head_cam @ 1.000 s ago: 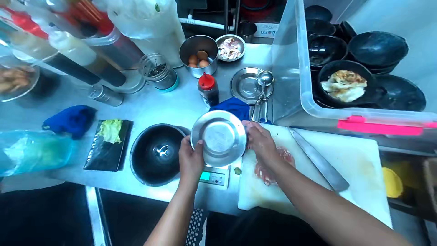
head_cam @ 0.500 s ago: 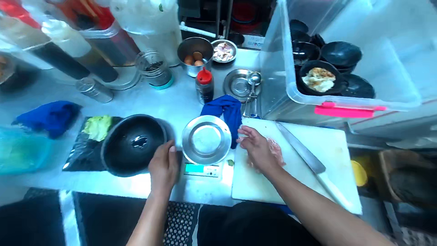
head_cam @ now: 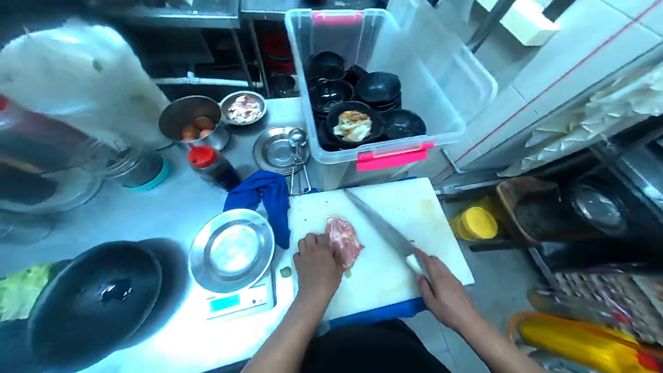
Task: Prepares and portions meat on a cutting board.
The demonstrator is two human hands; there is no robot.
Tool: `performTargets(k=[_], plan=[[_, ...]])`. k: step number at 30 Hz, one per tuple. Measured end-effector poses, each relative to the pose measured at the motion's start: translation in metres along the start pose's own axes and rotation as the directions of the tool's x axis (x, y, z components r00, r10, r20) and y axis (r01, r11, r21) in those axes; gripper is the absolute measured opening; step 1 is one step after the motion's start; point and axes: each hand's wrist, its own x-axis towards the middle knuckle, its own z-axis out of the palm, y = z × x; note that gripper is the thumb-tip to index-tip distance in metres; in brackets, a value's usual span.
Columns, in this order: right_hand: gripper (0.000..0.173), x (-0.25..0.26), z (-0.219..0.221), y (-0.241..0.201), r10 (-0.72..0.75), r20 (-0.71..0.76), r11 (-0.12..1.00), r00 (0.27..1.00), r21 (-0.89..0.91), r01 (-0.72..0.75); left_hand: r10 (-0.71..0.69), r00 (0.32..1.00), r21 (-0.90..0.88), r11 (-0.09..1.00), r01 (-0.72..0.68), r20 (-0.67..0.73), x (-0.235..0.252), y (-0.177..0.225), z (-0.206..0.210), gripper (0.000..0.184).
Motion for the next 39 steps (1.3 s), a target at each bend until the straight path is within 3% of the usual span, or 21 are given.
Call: performTargets(k=[2,5,7,10,13,14,15,17,20,22,27,29,32,35,37,39], plan=[[0.055,-0.015,-0.016,0.013,0.028,0.164,0.961,0.986,0.268,-0.072,-0.041,0.992,-0.05,0.998,0.047,0.12,-0.003,0.011,-0.003,0.05],[0.052,-0.033,-0.028,0.041,0.099,0.282,0.748,0.954,0.611,-0.258,-0.055,0.983,-0.39,0.913,0.12,0.175,0.0,0.022,-0.011,0.04],[0.06,-0.038,-0.036,0.06,0.075,0.328,0.695,0.942,0.66,-0.285,-0.092,0.987,-0.637,0.754,0.157,0.134,0.0,0.042,-0.028,0.029],[0.056,-0.03,-0.048,0.086,-0.013,0.355,0.689,0.935,0.68,-0.249,-0.233,0.972,-0.847,0.52,0.11,-0.016,-0.012,0.079,-0.051,0.02],[0.056,-0.016,-0.059,0.102,-0.117,0.381,0.719,0.917,0.669,-0.186,-0.352,0.925,-0.899,0.438,0.025,-0.145,-0.033,0.098,-0.035,0.016],[0.056,-0.014,-0.063,0.106,-0.139,0.397,0.733,0.907,0.658,-0.175,-0.367,0.92,-0.885,0.462,0.05,-0.14,-0.045,0.097,-0.024,0.019],[0.056,-0.012,-0.067,0.108,-0.158,0.406,0.742,0.9,0.65,-0.163,-0.381,0.912,-0.828,0.552,0.096,-0.149,-0.055,0.093,-0.014,0.024],[0.055,-0.01,-0.069,0.109,-0.188,0.399,0.748,0.897,0.651,-0.133,-0.383,0.872,-0.557,0.814,0.163,-0.305,-0.059,0.073,-0.002,0.03],[0.054,-0.018,-0.061,0.107,-0.185,0.375,0.752,0.908,0.649,-0.115,-0.213,0.894,-0.219,0.966,0.134,-0.393,-0.02,0.043,0.005,0.047],[0.053,-0.022,-0.056,0.099,-0.166,0.365,0.752,0.916,0.648,-0.121,-0.119,0.934,-0.055,0.993,0.106,-0.336,0.017,0.039,0.016,0.059],[0.052,-0.039,-0.054,0.081,-0.123,0.334,0.728,0.935,0.671,-0.144,-0.119,0.993,-0.025,0.993,0.119,-0.019,0.023,0.067,0.011,0.03],[0.052,-0.045,-0.051,0.077,-0.102,0.326,0.736,0.94,0.661,-0.149,-0.104,0.993,-0.142,0.984,0.11,0.049,0.018,0.074,-0.003,0.022],[0.051,-0.05,-0.053,0.071,-0.084,0.299,0.735,0.951,0.663,-0.144,-0.069,0.998,-0.481,0.875,0.054,-0.014,0.011,0.086,-0.029,0.008],[0.052,-0.054,-0.059,0.064,-0.07,0.256,0.724,0.964,0.678,-0.128,-0.122,0.984,-0.815,0.578,-0.037,-0.131,-0.006,0.102,-0.045,0.009],[0.052,-0.052,-0.065,0.057,-0.078,0.239,0.724,0.968,0.681,-0.11,-0.218,0.953,-0.911,0.397,-0.109,-0.209,-0.017,0.105,-0.042,0.01],[0.05,-0.048,-0.067,0.049,-0.106,0.22,0.752,0.97,0.655,-0.066,-0.32,0.923,-0.938,0.331,-0.102,-0.213,-0.027,0.096,-0.021,0.009]])
